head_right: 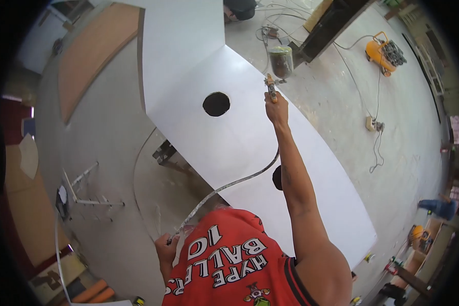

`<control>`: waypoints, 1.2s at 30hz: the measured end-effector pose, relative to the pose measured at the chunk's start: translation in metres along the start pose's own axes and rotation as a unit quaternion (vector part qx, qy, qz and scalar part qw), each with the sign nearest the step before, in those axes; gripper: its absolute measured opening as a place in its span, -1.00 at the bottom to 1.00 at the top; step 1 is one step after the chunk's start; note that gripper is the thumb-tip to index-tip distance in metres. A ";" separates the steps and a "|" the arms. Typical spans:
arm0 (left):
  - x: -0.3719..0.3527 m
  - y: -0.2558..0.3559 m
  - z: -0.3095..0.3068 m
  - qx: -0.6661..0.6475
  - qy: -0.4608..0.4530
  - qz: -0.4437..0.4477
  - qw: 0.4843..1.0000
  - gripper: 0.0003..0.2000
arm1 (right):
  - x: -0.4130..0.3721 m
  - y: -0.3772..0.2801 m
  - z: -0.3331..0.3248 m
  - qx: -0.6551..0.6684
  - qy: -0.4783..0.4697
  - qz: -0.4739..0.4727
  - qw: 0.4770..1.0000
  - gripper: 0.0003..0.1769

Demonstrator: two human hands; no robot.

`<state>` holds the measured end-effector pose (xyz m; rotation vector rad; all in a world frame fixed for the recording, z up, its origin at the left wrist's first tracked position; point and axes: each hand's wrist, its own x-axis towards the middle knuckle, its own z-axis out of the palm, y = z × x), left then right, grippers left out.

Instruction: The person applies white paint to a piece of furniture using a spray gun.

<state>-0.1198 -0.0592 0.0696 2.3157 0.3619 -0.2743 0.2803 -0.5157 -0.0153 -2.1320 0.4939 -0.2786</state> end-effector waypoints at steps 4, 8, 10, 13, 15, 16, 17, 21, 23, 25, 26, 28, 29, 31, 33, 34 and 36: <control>0.002 -0.002 -0.005 0.024 -0.001 0.017 1.000 -0.53 | 0.002 0.000 -0.003 -0.026 -0.028 0.021 0.999 -0.58; 0.005 -0.012 -0.015 0.014 0.006 0.014 1.000 -0.52 | -0.029 -0.025 -0.017 0.098 -0.210 0.145 0.962 -0.72; 0.005 -0.018 -0.023 0.009 0.030 0.013 0.999 -0.51 | -0.050 -0.031 -0.034 0.165 -0.299 0.147 0.928 -0.71; 0.006 -0.038 -0.032 0.002 0.039 0.011 0.999 -0.53 | -0.093 -0.031 -0.044 0.198 -0.332 0.139 0.912 -0.65; 0.009 -0.061 -0.036 0.023 0.029 0.013 0.999 -0.54 | -0.122 0.009 -0.017 0.216 -0.254 -0.047 0.942 -0.66; 0.016 -0.076 -0.034 0.043 0.021 0.011 0.999 -0.55 | -0.138 -0.019 -0.035 0.180 -0.295 0.107 0.933 -0.63; 0.023 -0.101 -0.032 0.071 0.031 0.053 0.996 -0.57 | -0.149 -0.016 -0.034 0.159 -0.319 0.159 0.921 -0.64; 0.135 -0.229 0.014 0.089 0.051 0.293 0.951 -0.72 | -0.222 0.019 -0.010 0.274 -0.167 0.030 0.947 -0.76; 0.199 -0.195 0.064 0.063 -0.035 0.398 0.915 -0.72 | -0.276 0.003 -0.020 0.310 -0.101 0.022 0.945 -0.77; 0.218 -0.191 0.068 0.065 -0.073 0.454 0.886 -0.72 | -0.345 -0.021 -0.047 0.280 -0.100 0.036 0.954 -0.73; 0.235 -0.171 0.060 0.075 -0.096 0.463 0.878 -0.72 | -0.346 -0.029 -0.052 0.287 -0.083 0.053 0.953 -0.73; 0.264 -0.143 0.063 0.076 -0.124 0.498 0.855 -0.71 | -0.363 -0.040 -0.061 0.279 -0.063 0.037 0.957 -0.75; 0.279 -0.125 0.067 0.072 -0.140 0.516 0.842 -0.71 | -0.369 -0.046 -0.061 0.300 -0.041 0.021 0.953 -0.75; 0.300 -0.104 0.075 0.068 -0.175 0.549 0.815 -0.71 | -0.393 -0.061 -0.067 0.276 -0.016 0.042 0.960 -0.75; 0.329 -0.090 0.082 0.065 -0.196 0.568 0.796 -0.71 | -0.399 -0.073 -0.062 0.266 0.007 0.059 0.962 -0.75; 0.340 -0.089 0.087 0.060 -0.204 0.574 0.791 -0.71 | -0.407 -0.080 -0.062 0.258 0.012 0.069 0.964 -0.75; 0.347 -0.095 0.105 0.049 -0.209 0.585 0.782 -0.70 | -0.427 -0.078 -0.057 0.243 0.019 0.074 0.967 -0.76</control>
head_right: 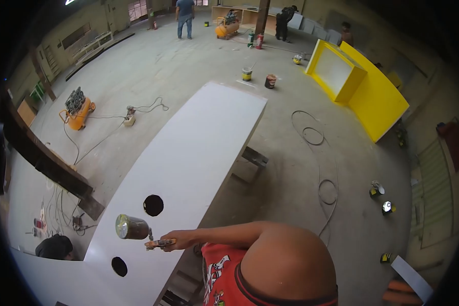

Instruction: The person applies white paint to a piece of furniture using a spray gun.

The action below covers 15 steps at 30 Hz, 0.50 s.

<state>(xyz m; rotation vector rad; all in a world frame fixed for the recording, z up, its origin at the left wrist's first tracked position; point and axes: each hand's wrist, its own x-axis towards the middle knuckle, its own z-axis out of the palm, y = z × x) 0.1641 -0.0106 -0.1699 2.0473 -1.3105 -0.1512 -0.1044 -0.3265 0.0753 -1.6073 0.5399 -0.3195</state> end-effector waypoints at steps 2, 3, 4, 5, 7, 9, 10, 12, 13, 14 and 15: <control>-0.011 0.011 0.000 0.001 -0.006 0.013 1.000 -0.70 | -0.037 0.008 0.000 0.015 0.029 0.000 0.999 -0.76; -0.019 0.017 0.002 0.000 -0.011 0.016 1.000 -0.70 | -0.058 0.010 -0.001 0.015 0.032 0.002 0.999 -0.76; -0.027 0.023 0.005 -0.004 -0.018 0.016 1.000 -0.70 | -0.076 0.010 -0.001 0.037 0.053 0.017 0.998 -0.78; -0.027 0.023 0.006 -0.003 -0.019 0.021 1.000 -0.70 | -0.086 0.012 -0.001 0.061 0.075 0.023 0.995 -0.78; -0.027 0.024 0.008 -0.002 -0.022 0.028 0.999 -0.70 | -0.098 0.022 0.003 0.062 0.102 0.004 0.993 -0.78; -0.029 0.023 0.004 0.005 -0.028 0.033 0.999 -0.69 | -0.103 0.025 0.008 0.070 0.127 -0.015 0.989 -0.78; -0.033 0.020 -0.004 0.013 -0.032 0.033 0.999 -0.69 | -0.104 0.024 0.010 0.076 0.145 -0.017 0.986 -0.78; -0.036 0.015 -0.016 0.027 -0.036 0.036 0.998 -0.69 | -0.103 0.022 0.013 0.087 0.161 -0.023 0.983 -0.79; -0.035 0.014 -0.019 0.031 -0.039 0.038 0.998 -0.69 | -0.102 0.020 0.013 0.088 0.157 -0.023 0.983 -0.79; -0.034 0.015 -0.020 0.035 -0.040 0.040 0.998 -0.69 | -0.104 0.018 0.012 0.088 0.153 -0.023 0.984 -0.79; -0.030 0.022 -0.019 0.037 -0.042 0.043 0.998 -0.69 | -0.106 0.008 0.010 0.088 0.153 -0.024 0.984 -0.79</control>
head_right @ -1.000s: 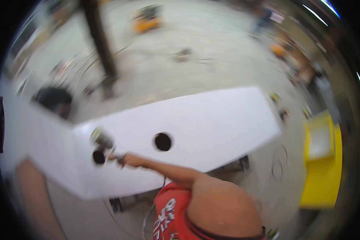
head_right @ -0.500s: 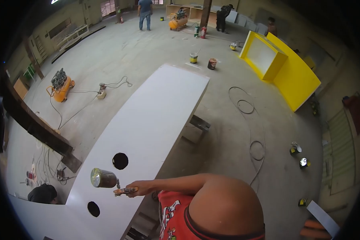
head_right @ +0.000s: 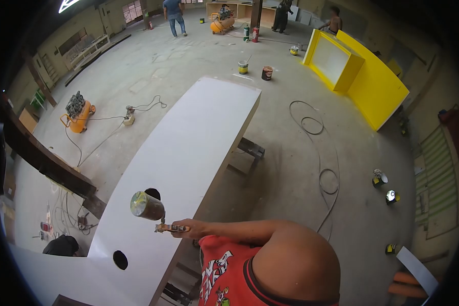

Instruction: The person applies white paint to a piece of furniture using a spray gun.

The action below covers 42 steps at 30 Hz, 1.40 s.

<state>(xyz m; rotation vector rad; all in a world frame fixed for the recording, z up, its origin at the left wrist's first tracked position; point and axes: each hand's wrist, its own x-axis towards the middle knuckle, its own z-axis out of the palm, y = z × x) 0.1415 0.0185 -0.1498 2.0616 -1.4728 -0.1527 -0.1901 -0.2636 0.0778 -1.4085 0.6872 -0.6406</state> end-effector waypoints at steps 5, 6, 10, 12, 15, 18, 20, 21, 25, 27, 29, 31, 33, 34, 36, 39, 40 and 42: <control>0.010 0.003 0.008 0.008 -0.009 0.011 1.000 -0.68 | 0.002 -0.010 0.002 0.007 -0.058 0.021 0.998 -0.78; 0.014 0.005 0.008 0.010 -0.010 0.013 1.000 -0.68 | 0.003 -0.004 0.002 0.008 -0.059 0.019 0.998 -0.78; 0.027 0.011 0.019 0.014 -0.009 0.017 1.000 -0.68 | 0.010 0.008 0.004 -0.013 -0.054 -0.043 0.998 -0.79; 0.032 0.013 0.022 0.015 -0.011 0.021 1.000 -0.67 | 0.010 0.001 0.002 -0.007 -0.057 -0.045 0.997 -0.80; 0.033 0.012 0.028 0.016 -0.018 0.025 0.999 -0.67 | 0.006 -0.017 -0.002 -0.018 -0.069 0.007 0.997 -0.81; 0.036 0.020 0.031 0.015 -0.027 0.026 0.999 -0.67 | 0.007 -0.013 -0.002 0.014 -0.067 0.027 0.997 -0.81; 0.036 0.019 0.032 0.016 -0.032 0.028 0.999 -0.66 | 0.012 0.006 -0.002 -0.044 -0.044 -0.056 0.996 -0.81; 0.036 0.017 0.033 0.016 -0.034 0.029 0.999 -0.66 | 0.012 0.008 -0.002 -0.044 -0.044 -0.056 0.997 -0.81; 0.038 0.013 0.034 0.022 -0.044 0.032 0.998 -0.66 | 0.013 0.011 -0.002 -0.040 -0.044 -0.031 0.998 -0.78; 0.039 0.012 0.033 0.026 -0.049 0.034 0.998 -0.65 | 0.012 0.012 -0.002 -0.034 -0.046 -0.022 0.998 -0.78; 0.041 0.011 0.031 0.032 -0.054 0.037 0.997 -0.65 | 0.012 0.013 -0.002 -0.048 -0.049 -0.031 0.997 -0.78; 0.041 0.011 0.030 0.036 -0.059 0.039 0.997 -0.65 | 0.011 0.013 -0.002 -0.051 -0.052 -0.031 0.997 -0.78; 0.043 0.012 0.030 0.040 -0.063 0.041 0.996 -0.65 | 0.011 0.009 -0.003 -0.054 -0.056 -0.031 0.996 -0.78; 0.043 0.012 0.030 0.042 -0.065 0.041 0.996 -0.65 | 0.009 0.004 -0.003 -0.044 -0.055 -0.023 0.997 -0.80; 0.043 0.015 0.033 0.044 -0.067 0.041 0.996 -0.64 | 0.009 0.003 -0.004 -0.035 -0.057 -0.015 0.998 -0.82; 0.042 0.018 0.036 0.046 -0.073 0.040 0.995 -0.64 | 0.012 0.014 -0.003 -0.035 -0.060 -0.036 0.997 -0.82; 0.042 0.019 0.037 0.046 -0.076 0.041 0.995 -0.64 | 0.012 0.017 -0.003 -0.036 -0.061 -0.043 0.997 -0.81; 0.044 0.019 0.038 0.048 -0.080 0.043 0.995 -0.64 | 0.012 0.019 -0.002 -0.037 -0.063 -0.049 0.996 -0.81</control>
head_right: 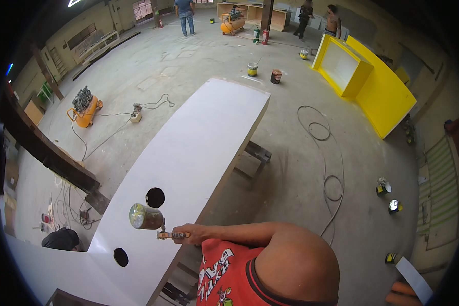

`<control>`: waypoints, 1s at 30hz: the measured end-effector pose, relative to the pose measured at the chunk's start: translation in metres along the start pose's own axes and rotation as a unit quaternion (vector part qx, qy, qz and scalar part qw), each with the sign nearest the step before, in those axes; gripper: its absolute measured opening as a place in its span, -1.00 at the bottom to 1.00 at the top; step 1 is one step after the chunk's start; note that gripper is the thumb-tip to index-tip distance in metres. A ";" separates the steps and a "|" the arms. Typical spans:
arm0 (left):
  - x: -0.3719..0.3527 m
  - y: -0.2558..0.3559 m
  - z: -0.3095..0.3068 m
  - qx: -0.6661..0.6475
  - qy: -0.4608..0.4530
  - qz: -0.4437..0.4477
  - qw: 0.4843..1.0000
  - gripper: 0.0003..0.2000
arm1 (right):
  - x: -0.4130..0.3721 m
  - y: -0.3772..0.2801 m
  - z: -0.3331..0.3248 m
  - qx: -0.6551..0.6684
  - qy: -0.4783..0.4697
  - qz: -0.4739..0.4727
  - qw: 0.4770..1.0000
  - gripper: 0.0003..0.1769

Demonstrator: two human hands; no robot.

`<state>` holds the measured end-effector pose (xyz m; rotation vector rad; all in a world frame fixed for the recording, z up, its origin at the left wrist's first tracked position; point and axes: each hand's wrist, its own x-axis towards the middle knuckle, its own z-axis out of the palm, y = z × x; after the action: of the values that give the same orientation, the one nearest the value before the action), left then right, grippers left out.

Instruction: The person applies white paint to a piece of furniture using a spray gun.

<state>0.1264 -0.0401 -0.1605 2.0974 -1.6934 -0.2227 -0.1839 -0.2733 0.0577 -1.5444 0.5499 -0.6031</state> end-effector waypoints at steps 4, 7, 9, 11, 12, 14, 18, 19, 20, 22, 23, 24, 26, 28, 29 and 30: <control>0.006 0.003 0.003 0.002 -0.010 0.006 1.000 -0.63 | -0.001 -0.001 -0.002 0.000 -0.003 0.016 1.000 -0.80; 0.009 0.003 0.006 0.004 -0.018 0.011 1.000 -0.63 | -0.002 -0.002 -0.002 -0.005 -0.001 0.018 1.000 -0.80; 0.013 0.003 0.007 0.005 -0.023 0.015 1.000 -0.62 | -0.002 -0.004 -0.004 -0.006 0.000 0.021 1.000 -0.80; 0.015 0.003 0.008 0.007 -0.029 0.019 0.999 -0.62 | -0.002 -0.008 -0.006 0.015 -0.010 0.043 0.999 -0.80; 0.016 0.002 0.008 0.008 -0.032 0.021 0.999 -0.62 | -0.002 -0.006 -0.006 0.015 -0.009 0.043 0.999 -0.80; 0.019 0.002 0.008 0.011 -0.038 0.026 0.999 -0.62 | -0.001 -0.001 -0.007 0.031 -0.008 0.043 0.999 -0.80; 0.024 0.001 0.010 0.014 -0.052 0.034 0.998 -0.61 | 0.000 -0.006 -0.010 0.040 -0.002 0.037 0.998 -0.79; 0.024 0.001 0.010 0.015 -0.055 0.036 0.998 -0.61 | 0.001 -0.006 -0.010 0.040 -0.002 0.038 0.998 -0.79; 0.026 0.001 0.010 0.017 -0.058 0.038 0.997 -0.61 | 0.001 -0.006 -0.011 0.039 -0.002 0.038 0.999 -0.79; 0.027 -0.001 0.009 0.019 -0.064 0.042 0.997 -0.61 | 0.001 -0.005 -0.013 0.020 -0.006 0.036 0.999 -0.79; 0.028 -0.001 0.009 0.020 -0.067 0.044 0.997 -0.60 | 0.001 -0.005 -0.013 0.000 -0.010 0.033 0.999 -0.79; 0.030 -0.002 0.009 0.022 -0.071 0.046 0.996 -0.60 | 0.002 -0.005 -0.014 0.001 -0.010 0.033 0.999 -0.79; 0.030 -0.003 0.008 0.024 -0.076 0.050 0.996 -0.60 | 0.003 -0.005 -0.014 -0.016 -0.004 0.014 1.000 -0.78; 0.031 -0.004 0.008 0.026 -0.083 0.053 0.995 -0.60 | 0.005 -0.002 -0.015 -0.014 -0.005 0.018 1.000 -0.77; 0.031 -0.004 0.008 0.027 -0.086 0.055 0.994 -0.60 | 0.005 -0.001 -0.015 -0.012 -0.007 0.022 1.000 -0.77; 0.032 -0.004 0.008 0.028 -0.088 0.056 0.994 -0.60 | 0.005 -0.003 -0.015 -0.012 -0.007 0.023 1.000 -0.77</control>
<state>0.1343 -0.0716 -0.1647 2.0665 -1.9352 -0.3388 -0.1904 -0.2873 0.0614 -1.5541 0.5823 -0.5528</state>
